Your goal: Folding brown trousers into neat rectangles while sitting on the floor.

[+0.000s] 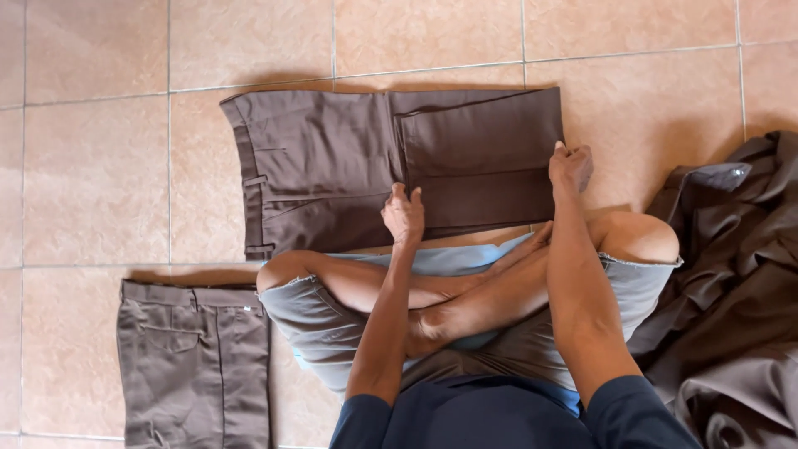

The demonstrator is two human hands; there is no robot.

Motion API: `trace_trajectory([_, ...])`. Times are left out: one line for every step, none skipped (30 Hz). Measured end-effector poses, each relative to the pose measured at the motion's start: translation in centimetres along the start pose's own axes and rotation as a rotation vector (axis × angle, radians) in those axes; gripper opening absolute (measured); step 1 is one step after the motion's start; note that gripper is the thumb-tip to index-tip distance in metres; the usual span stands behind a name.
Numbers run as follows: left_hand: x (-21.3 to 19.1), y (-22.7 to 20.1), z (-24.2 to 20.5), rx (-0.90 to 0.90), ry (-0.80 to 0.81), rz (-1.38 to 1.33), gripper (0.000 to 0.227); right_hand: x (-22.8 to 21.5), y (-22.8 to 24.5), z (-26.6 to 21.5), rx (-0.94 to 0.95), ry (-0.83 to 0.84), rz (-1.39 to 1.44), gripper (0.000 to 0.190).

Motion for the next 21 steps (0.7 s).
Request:
trace_trajectory([-1.0,0.1,-0.3,-0.016,0.011,-0.056,0.036,0.4,-0.3,0.5,0.002,0.000,-0.009,0.033])
trace_trajectory([-1.9,0.2,-0.6,-0.033,0.022,-0.111,0.030,0.8,-0.7,1.0,0.004,-0.001,-0.018,0.033])
trace_trajectory([-1.3,1.0,-0.6,-0.027,0.034,-0.107,0.030,1.2,-1.0,1.3,0.016,-0.005,-0.019,0.033])
trace_trajectory([-1.0,1.9,-0.5,-0.033,0.025,-0.100,0.031,1.6,-1.2,1.4,0.011,-0.008,-0.035,0.032])
trace_trajectory([-0.5,2.6,-0.3,-0.045,0.008,-0.102,0.032,2.1,-0.7,2.1,-0.008,-0.011,-0.052,0.031])
trace_trajectory([-0.3,2.1,-0.2,-0.046,0.011,-0.107,0.032,1.5,-0.5,1.3,-0.009,-0.016,-0.056,0.031])
trace_trajectory([-0.4,1.4,-0.2,0.008,-0.023,-0.084,0.033,0.8,-0.1,0.5,0.002,-0.055,-0.027,0.028])
trace_trajectory([-0.6,0.8,-0.3,0.061,-0.058,-0.060,0.034,0.1,0.3,-0.3,0.014,-0.094,0.002,0.025])
trace_trajectory([0.2,1.3,0.1,0.050,-0.060,-0.059,0.034,0.2,0.3,-0.4,0.008,-0.086,-0.004,0.025])
trace_trajectory([1.0,1.7,0.6,0.045,-0.052,0.012,0.032,0.2,0.3,-0.4,0.008,-0.101,-0.028,0.025])
trace_trajectory([1.8,2.2,1.1,0.040,-0.046,0.083,0.030,0.2,0.5,-0.4,0.005,-0.115,-0.051,0.024])
trace_trajectory([0.8,1.5,0.8,0.028,-0.052,0.084,0.030,0.8,-0.8,0.6,-0.005,-0.106,-0.055,0.024])
trace_trajectory([0.0,0.6,0.9,0.006,-0.047,0.059,0.027,1.4,-1.5,1.9,-0.020,-0.102,-0.091,0.025])
trace_trajectory([-0.9,-0.3,1.1,-0.015,-0.041,0.033,0.028,2.0,-2.2,3.2,-0.036,-0.098,-0.128,0.026])
trace_trajectory([-1.1,-0.5,1.5,-0.028,-0.052,0.032,0.028,2.1,-2.0,3.4,-0.050,-0.089,-0.129,0.026])
trace_trajectory([-1.2,-1.0,1.9,-0.005,-0.050,0.042,0.030,2.2,-2.1,3.5,-0.040,-0.087,-0.150,0.028])
trace_trajectory([-1.4,-0.9,1.9,0.013,-0.043,0.055,0.032,2.4,-2.6,3.2,-0.027,-0.080,-0.176,0.030])
trace_trajectory([-0.7,0.3,2.4,-0.005,-0.050,0.059,0.032,2.9,-3.3,3.3,-0.039,-0.066,-0.183,0.030])
trace_trajectory([0.4,0.9,3.5,-0.011,0.001,0.044,0.027,3.1,-3.5,4.1,-0.036,-0.066,-0.147,0.031])
trace_trajectory([1.4,1.5,4.6,-0.017,0.052,0.029,0.022,3.2,-3.6,4.8,-0.033,-0.065,-0.112,0.032])
trace_trajectory([1.6,1.7,5.0,-0.025,0.037,0.023,0.022,2.9,-3.0,4.4,-0.050,-0.061,-0.109,0.032])
Point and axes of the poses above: each hand's wrist, its own z-axis towards the middle knuckle, its own x-axis out of the palm, y = z × x, the point moved 6 cm from there along z, towards the middle knuckle
